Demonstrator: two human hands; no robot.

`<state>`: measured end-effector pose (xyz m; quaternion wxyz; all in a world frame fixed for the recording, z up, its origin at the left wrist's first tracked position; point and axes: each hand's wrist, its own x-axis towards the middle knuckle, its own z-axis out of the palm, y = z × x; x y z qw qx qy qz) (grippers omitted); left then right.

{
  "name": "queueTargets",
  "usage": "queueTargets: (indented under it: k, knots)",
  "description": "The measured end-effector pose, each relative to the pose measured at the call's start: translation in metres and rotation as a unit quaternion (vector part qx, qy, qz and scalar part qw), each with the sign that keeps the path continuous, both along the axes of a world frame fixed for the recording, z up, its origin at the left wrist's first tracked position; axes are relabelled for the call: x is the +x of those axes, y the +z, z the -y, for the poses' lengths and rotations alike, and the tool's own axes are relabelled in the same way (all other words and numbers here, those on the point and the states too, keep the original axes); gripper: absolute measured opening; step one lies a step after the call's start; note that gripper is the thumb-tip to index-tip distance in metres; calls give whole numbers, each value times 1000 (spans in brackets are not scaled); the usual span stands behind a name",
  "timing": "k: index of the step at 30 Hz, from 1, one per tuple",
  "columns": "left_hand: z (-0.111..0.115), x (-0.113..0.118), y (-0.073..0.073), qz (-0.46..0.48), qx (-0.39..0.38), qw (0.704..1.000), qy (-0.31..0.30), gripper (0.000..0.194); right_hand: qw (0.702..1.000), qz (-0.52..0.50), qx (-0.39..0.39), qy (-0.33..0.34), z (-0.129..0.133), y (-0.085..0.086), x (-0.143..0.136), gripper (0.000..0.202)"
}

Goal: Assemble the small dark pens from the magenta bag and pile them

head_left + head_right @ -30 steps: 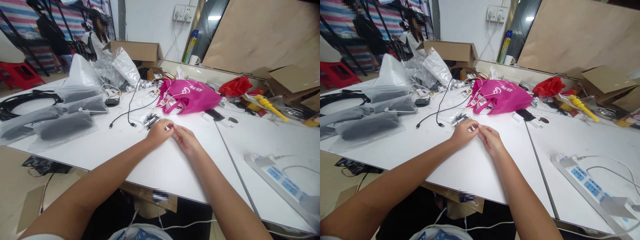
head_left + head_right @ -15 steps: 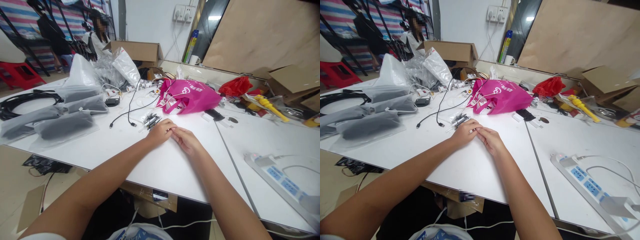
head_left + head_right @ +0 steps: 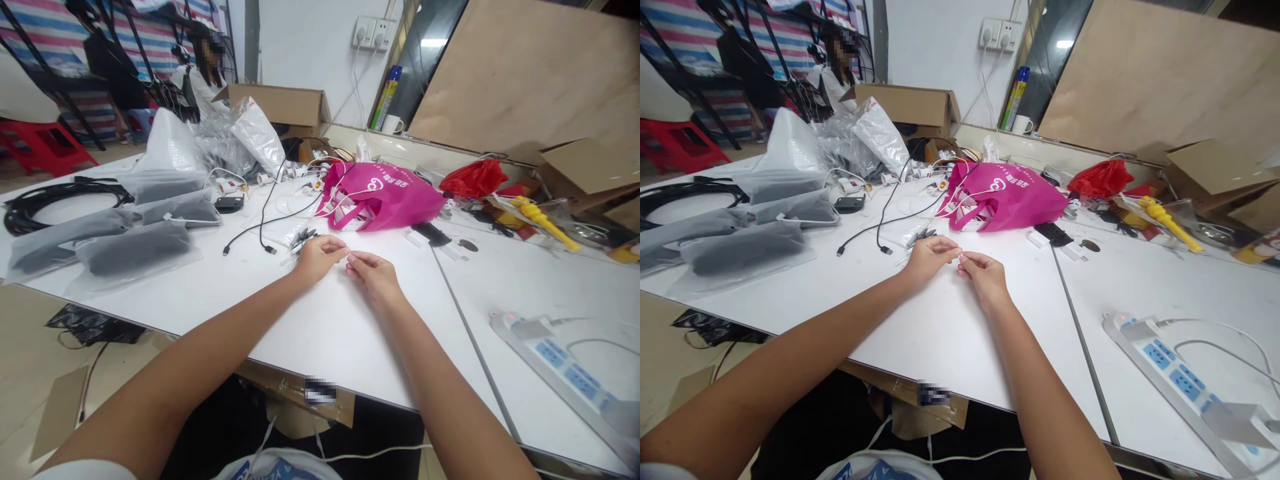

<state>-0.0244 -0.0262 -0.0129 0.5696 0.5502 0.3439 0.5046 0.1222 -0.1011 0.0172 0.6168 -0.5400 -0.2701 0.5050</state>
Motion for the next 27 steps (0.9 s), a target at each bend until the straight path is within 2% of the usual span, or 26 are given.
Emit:
queueTargets:
  k: [5, 10, 13, 17, 20, 22, 27]
  knots:
    - [-1, -4, 0, 20, 19, 999, -19, 22, 999, -30, -35, 22, 5, 10, -2, 22]
    - [-5, -6, -1, 17, 52, 996, -77, 26, 993, -72, -61, 76, 8, 17, -3, 35]
    - [-8, -7, -3, 18, 47, 993, -111, 27, 991, -77, -54, 93, 8, 14, 0, 30]
    - [-10, -8, -4, 42, -10, 988, -146, 25, 987, -89, -26, 134, 7, 7, 5, 14]
    - [-7, -6, -3, 36, -33, 990, -134, 15, 987, -67, -8, 144, 5, 3, 7, 22]
    - [-4, -3, -3, 0, -17, 994, -108, 7, 990, -46, -2, 132, 4, 1, 7, 25]
    - [-3, -4, 3, -100, 112, 987, -60, 15, 995, 5, 6, 95, 1, -1, 7, 40]
